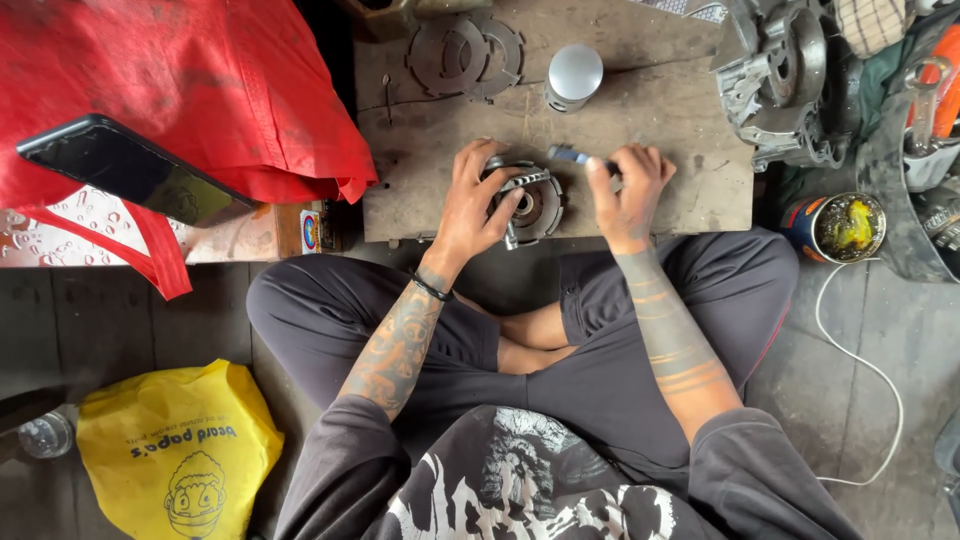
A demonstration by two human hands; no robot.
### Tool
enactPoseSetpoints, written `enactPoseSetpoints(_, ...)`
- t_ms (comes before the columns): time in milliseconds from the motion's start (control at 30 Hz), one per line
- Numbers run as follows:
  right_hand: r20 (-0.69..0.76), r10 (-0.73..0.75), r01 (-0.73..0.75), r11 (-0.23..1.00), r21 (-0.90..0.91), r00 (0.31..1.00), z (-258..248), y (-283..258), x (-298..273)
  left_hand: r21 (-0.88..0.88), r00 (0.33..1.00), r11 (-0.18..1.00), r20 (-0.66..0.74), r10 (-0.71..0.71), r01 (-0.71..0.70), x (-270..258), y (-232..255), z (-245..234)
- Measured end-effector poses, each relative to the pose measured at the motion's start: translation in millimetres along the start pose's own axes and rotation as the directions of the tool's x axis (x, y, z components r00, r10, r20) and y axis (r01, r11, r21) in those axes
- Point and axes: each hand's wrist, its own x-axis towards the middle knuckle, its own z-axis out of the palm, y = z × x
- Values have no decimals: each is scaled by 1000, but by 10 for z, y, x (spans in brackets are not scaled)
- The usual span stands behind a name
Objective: The person sits on the floor and uses a blue brush to clean various mechanical parts, including a circular metal piece and a cylindrical component with holes. They handle the parts with both hands, turning them over to scrub different surfaces.
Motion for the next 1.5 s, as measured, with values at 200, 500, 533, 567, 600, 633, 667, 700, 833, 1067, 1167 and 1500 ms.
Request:
enactPoseSetpoints(200, 10, -59, 59, 998, 36, 998, -41, -158, -34, -1, 1000, 1000, 8, -9, 9, -30, 38, 1)
enactPoseSetpoints(500, -41, 11, -8, 998, 60, 999, -59, -113, -18, -4, 999, 1000, 30, -14, 14, -24, 73, -24)
enactPoseSetpoints(533, -43, 10, -7, 998, 59, 999, -78, -168, -11, -4, 1000, 1000, 30, -11, 11, -27, 53, -9)
enactPoseSetpoints(567, 0, -69, 69, 997, 35, 998, -96, -224, -3, 6, 1000, 1000, 27, -12, 12, -28, 33, 6)
enactPoseSetpoints(600, 46, -146, 145, 989, 17, 988, -108, -284, -9, 17, 1000, 1000, 26, -15, 15, -45, 14, 14)
enactPoseSetpoints(633, 45, -145, 144, 989, 18, 988, -93, -231, -6, 18, 1000, 1000, 27, -15, 15, -35, 6, 17)
enactPoseSetpoints(667, 23, -105, 105, 994, -6, 994, -79, -185, -21, 15, 1000, 1000, 26, -14, 13, -45, 6, 16)
enactPoseSetpoints(700, 1, -65, 65, 997, -30, 998, -64, -139, -35, 13, 1000, 1000, 26, -13, 12, -53, 6, 16)
enactPoseSetpoints(833, -31, -151, 149, 987, -65, 988, -106, -233, -29, 10, 999, 1000, 31, -9, 9, -66, -4, 31)
enactPoseSetpoints(1067, -87, -125, 124, 992, -26, 988, -102, -288, 17, -1, 1000, 1000, 26, -7, 7, -28, 33, 5)
enactPoseSetpoints(1167, -32, -144, 142, 988, -52, 989, -7, -75, -49, -4, 1000, 1000, 25, -4, 4, -46, -18, 28)
enactPoseSetpoints(1500, -91, 66, -51, 986, 156, 994, -137, -259, 28, -87, 1000, 996, 5, 0, 1, -17, 65, -25)
